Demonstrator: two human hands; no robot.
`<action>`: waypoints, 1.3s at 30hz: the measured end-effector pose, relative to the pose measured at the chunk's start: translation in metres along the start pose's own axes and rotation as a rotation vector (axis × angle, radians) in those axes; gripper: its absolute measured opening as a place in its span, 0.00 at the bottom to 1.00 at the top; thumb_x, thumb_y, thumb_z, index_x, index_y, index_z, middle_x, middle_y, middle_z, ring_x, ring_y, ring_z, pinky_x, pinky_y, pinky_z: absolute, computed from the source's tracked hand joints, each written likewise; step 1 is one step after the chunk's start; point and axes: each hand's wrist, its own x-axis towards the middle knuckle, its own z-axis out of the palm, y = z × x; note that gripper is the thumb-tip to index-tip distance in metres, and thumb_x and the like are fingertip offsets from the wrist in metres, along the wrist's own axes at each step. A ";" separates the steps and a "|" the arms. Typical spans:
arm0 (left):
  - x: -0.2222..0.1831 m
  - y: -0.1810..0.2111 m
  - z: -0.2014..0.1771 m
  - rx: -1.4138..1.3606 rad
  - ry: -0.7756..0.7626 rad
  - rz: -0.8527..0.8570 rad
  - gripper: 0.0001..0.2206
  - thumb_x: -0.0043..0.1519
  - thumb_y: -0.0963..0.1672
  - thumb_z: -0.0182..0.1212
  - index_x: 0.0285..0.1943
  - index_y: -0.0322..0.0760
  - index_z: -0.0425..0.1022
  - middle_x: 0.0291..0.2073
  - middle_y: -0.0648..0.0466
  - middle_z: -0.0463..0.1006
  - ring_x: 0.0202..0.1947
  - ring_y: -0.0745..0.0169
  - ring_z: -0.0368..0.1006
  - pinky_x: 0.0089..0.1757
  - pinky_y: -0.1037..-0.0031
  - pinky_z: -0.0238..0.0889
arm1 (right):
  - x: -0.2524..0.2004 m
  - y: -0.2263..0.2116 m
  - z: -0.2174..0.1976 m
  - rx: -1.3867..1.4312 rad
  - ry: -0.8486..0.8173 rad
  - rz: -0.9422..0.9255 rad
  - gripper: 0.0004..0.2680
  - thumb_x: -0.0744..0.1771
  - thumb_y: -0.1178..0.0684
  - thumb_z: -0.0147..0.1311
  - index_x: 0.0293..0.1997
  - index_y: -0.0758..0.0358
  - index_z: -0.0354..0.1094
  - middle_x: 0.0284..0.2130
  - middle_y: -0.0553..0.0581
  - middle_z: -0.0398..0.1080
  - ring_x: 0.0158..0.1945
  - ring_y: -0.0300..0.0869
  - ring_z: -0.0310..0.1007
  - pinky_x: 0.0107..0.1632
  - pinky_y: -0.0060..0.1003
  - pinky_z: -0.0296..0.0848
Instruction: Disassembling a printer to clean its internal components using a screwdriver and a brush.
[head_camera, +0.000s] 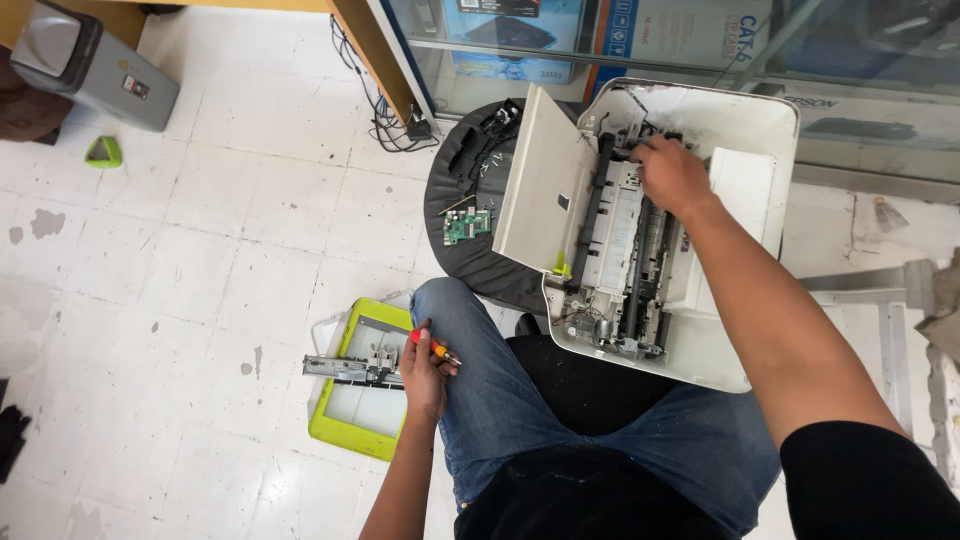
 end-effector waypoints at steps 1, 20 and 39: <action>0.001 -0.001 -0.001 -0.004 0.009 0.003 0.19 0.72 0.46 0.49 0.68 0.30 0.64 0.30 0.46 0.70 0.19 0.56 0.76 0.16 0.78 0.73 | 0.002 0.004 0.004 0.002 -0.002 -0.010 0.08 0.72 0.59 0.52 0.57 0.67 0.71 0.48 0.66 0.69 0.51 0.63 0.75 0.42 0.55 0.81; 0.003 -0.002 -0.002 0.005 0.013 -0.010 0.18 0.72 0.46 0.49 0.67 0.29 0.63 0.30 0.45 0.70 0.18 0.55 0.76 0.16 0.76 0.73 | 0.020 0.056 0.086 -0.134 0.073 -0.065 0.07 0.72 0.53 0.55 0.47 0.67 0.72 0.37 0.63 0.70 0.47 0.54 0.74 0.35 0.41 0.80; 0.000 0.004 -0.001 -0.017 -0.006 -0.043 0.19 0.72 0.46 0.48 0.68 0.30 0.63 0.31 0.46 0.70 0.19 0.57 0.76 0.17 0.77 0.73 | -0.110 -0.103 -0.007 1.296 0.157 0.815 0.09 0.71 0.62 0.44 0.55 0.80 0.63 0.37 0.66 0.69 0.33 0.45 0.76 0.40 0.48 0.83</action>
